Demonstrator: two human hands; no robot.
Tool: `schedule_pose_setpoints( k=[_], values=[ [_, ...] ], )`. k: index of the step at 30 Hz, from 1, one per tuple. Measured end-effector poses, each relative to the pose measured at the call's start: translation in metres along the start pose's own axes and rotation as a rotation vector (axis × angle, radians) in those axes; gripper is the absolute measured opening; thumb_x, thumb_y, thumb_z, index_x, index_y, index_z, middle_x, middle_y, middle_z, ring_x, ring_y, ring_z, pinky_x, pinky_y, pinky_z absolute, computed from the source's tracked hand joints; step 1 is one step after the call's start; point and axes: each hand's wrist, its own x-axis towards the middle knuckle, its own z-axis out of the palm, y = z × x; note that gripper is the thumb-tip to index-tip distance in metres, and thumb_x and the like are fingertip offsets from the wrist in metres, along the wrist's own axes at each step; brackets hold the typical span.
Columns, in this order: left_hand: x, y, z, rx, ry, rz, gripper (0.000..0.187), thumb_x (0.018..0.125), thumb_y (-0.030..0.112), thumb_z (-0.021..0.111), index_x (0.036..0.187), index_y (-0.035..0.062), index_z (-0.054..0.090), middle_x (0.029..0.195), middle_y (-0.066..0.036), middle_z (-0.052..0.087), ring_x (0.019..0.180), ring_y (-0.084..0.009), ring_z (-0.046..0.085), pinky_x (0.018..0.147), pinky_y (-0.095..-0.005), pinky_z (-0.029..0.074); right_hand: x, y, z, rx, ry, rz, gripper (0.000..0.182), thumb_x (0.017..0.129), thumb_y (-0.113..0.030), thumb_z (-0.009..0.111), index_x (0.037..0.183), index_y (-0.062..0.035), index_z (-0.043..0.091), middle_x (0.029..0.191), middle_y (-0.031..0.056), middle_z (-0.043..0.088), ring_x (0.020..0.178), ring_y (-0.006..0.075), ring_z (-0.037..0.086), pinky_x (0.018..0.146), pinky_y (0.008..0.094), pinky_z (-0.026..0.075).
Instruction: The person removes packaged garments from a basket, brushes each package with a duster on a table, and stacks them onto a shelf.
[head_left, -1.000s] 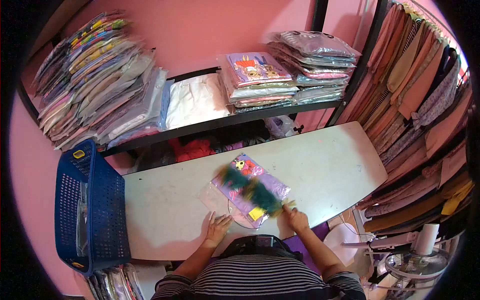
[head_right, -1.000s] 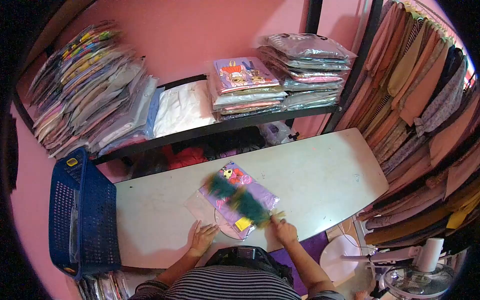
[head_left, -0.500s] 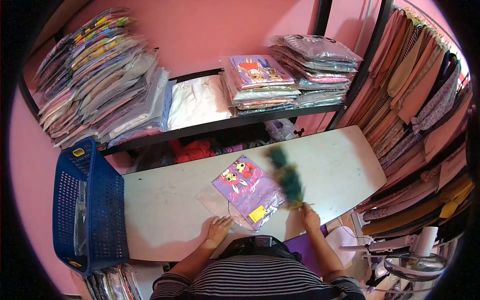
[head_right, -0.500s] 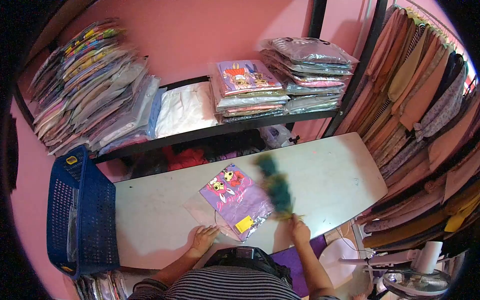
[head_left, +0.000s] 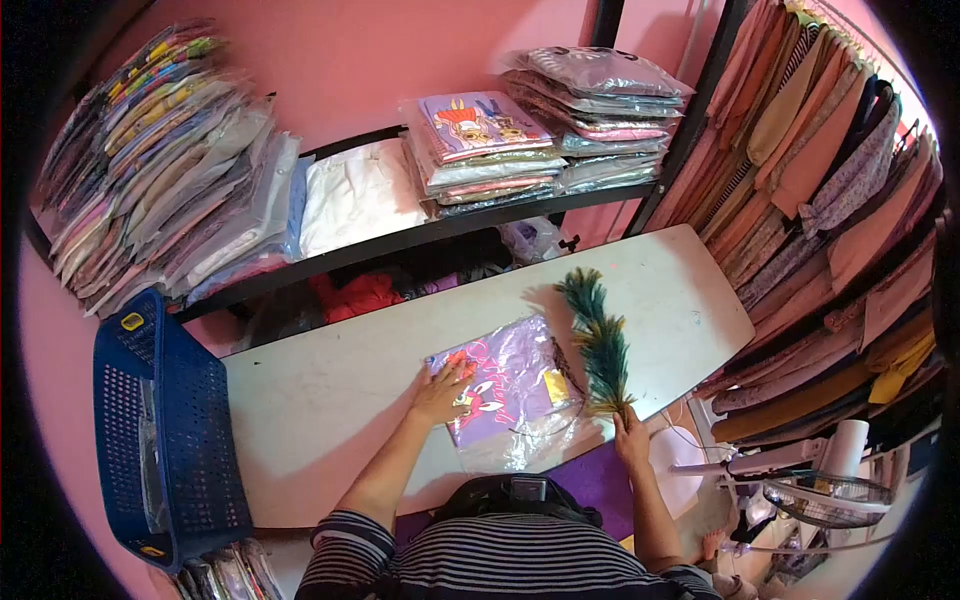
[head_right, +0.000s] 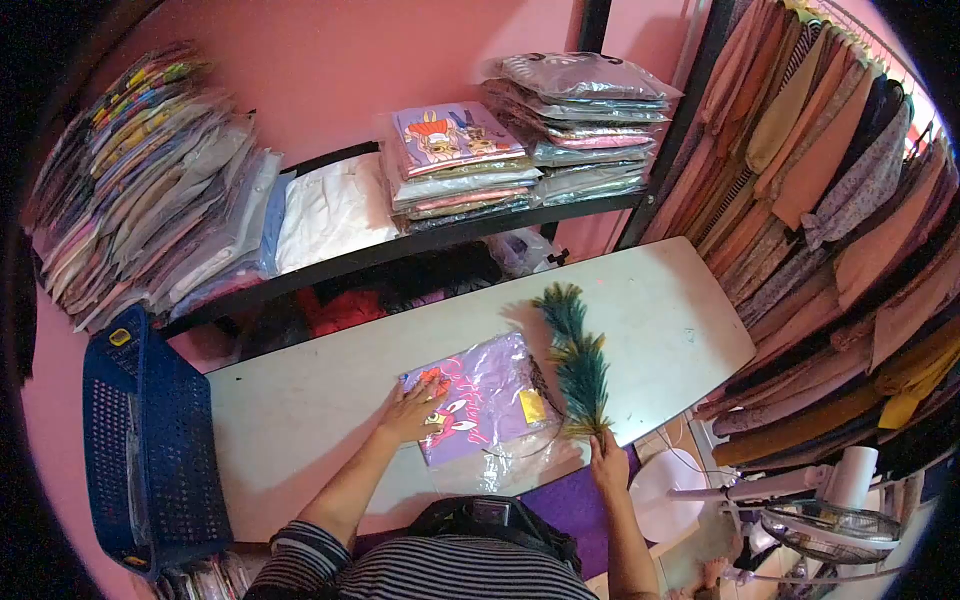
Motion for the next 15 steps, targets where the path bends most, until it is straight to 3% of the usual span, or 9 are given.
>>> schedule_pose_setpoints(
  k=[2, 3, 5, 6, 8, 11, 13, 14, 15],
  values=[
    [-0.004, -0.002, -0.008, -0.028, -0.228, -0.144, 0.062, 0.075, 0.04, 0.054, 0.13, 0.0215, 0.032, 0.14, -0.009, 0.015, 0.129, -0.0275, 0.013, 0.097, -0.056, 0.019, -0.003, 0.003, -0.002, -0.046, -0.015, -0.025, 0.036, 0.084, -0.035, 0.047, 0.109, -0.0101, 0.049, 0.073, 0.0224, 0.058, 0.071, 0.0406, 0.055, 0.061, 0.0456, 0.043],
    [-0.004, 0.002, 0.0, -0.028, -0.23, -0.142, 0.062, 0.075, 0.04, 0.054, 0.13, 0.0215, 0.032, 0.14, -0.009, 0.015, 0.129, -0.0275, 0.013, 0.097, -0.056, 0.019, -0.002, -0.001, -0.005, -0.046, -0.015, -0.022, 0.036, 0.084, -0.035, 0.047, 0.109, -0.0101, 0.049, 0.073, 0.0224, 0.058, 0.071, 0.0406, 0.055, 0.061, 0.0456, 0.043],
    [-0.01, 0.017, 0.026, -0.03, -0.14, -0.426, 0.069, 0.073, 0.042, 0.056, 0.132, 0.0197, 0.028, 0.139, -0.012, 0.014, 0.127, -0.0324, 0.015, 0.097, -0.0565, 0.018, -0.003, -0.013, -0.011, -0.029, -0.049, 0.007, 0.034, 0.084, -0.033, 0.046, 0.109, -0.0112, 0.049, 0.074, 0.023, 0.058, 0.071, 0.0409, 0.056, 0.061, 0.046, 0.043],
    [-0.014, 0.031, 0.03, -0.047, -0.075, -0.475, 0.068, 0.073, 0.042, 0.057, 0.13, 0.0171, 0.03, 0.137, -0.016, 0.018, 0.124, -0.0363, 0.02, 0.095, -0.0551, 0.021, -0.004, -0.02, -0.012, -0.027, -0.05, 0.009, 0.034, 0.084, -0.033, 0.046, 0.109, -0.0112, 0.049, 0.074, 0.023, 0.058, 0.071, 0.0409, 0.056, 0.061, 0.046, 0.043],
    [-0.025, 0.07, 0.042, 0.197, -0.046, -0.544, 0.064, 0.072, 0.041, 0.058, 0.127, 0.0164, 0.036, 0.129, -0.016, 0.03, 0.117, -0.0344, 0.029, 0.091, -0.0534, 0.026, -0.006, -0.036, -0.01, 0.017, 0.009, -0.014, 0.031, 0.084, -0.031, 0.045, 0.109, -0.0123, 0.049, 0.076, 0.0227, 0.058, 0.071, 0.0406, 0.056, 0.06, 0.0464, 0.043],
    [-0.047, 0.093, 0.037, -0.006, -0.194, -0.454, 0.056, 0.071, 0.038, 0.06, 0.12, 0.0155, 0.044, 0.115, -0.013, 0.041, 0.109, -0.0312, 0.036, 0.088, -0.051, 0.028, -0.02, -0.042, 0.009, -0.039, -0.067, -0.166, 0.031, 0.084, -0.028, 0.045, 0.112, -0.0152, 0.048, 0.076, 0.0212, 0.058, 0.069, 0.0375, 0.057, 0.06, 0.0458, 0.045],
    [-0.057, 0.096, 0.028, -0.043, -0.004, -0.256, 0.05, 0.071, 0.034, 0.06, 0.115, 0.0161, 0.048, 0.101, -0.011, 0.045, 0.101, -0.0276, 0.04, 0.088, -0.0501, 0.027, -0.037, -0.043, 0.023, -0.164, -0.252, -0.328, 0.036, 0.083, -0.025, 0.045, 0.118, -0.0192, 0.042, 0.08, 0.0199, 0.057, 0.069, 0.037, 0.057, 0.061, 0.0441, 0.046],
    [-0.06, 0.092, 0.031, -0.007, 0.098, -0.218, 0.044, 0.071, 0.033, 0.061, 0.111, 0.0181, 0.053, 0.098, -0.01, 0.046, 0.098, -0.0258, 0.041, 0.087, -0.046, 0.027, -0.042, -0.044, 0.026, -0.312, -0.45, -0.36, 0.044, 0.08, -0.02, 0.045, 0.122, -0.0239, 0.036, 0.085, 0.0184, 0.055, 0.069, 0.0365, 0.058, 0.061, 0.0432, 0.048],
    [-0.063, 0.087, 0.029, -0.006, 0.096, -0.217, 0.044, 0.071, 0.033, 0.061, 0.111, 0.0181, 0.053, 0.098, -0.01, 0.046, 0.098, -0.0258, 0.041, 0.087, -0.046, 0.027, -0.044, -0.039, 0.031, -0.31, -0.45, -0.359, 0.044, 0.08, -0.02, 0.045, 0.122, -0.0239, 0.036, 0.085, 0.0184, 0.055, 0.069, 0.0365, 0.058, 0.061, 0.0432, 0.048]
  ],
)
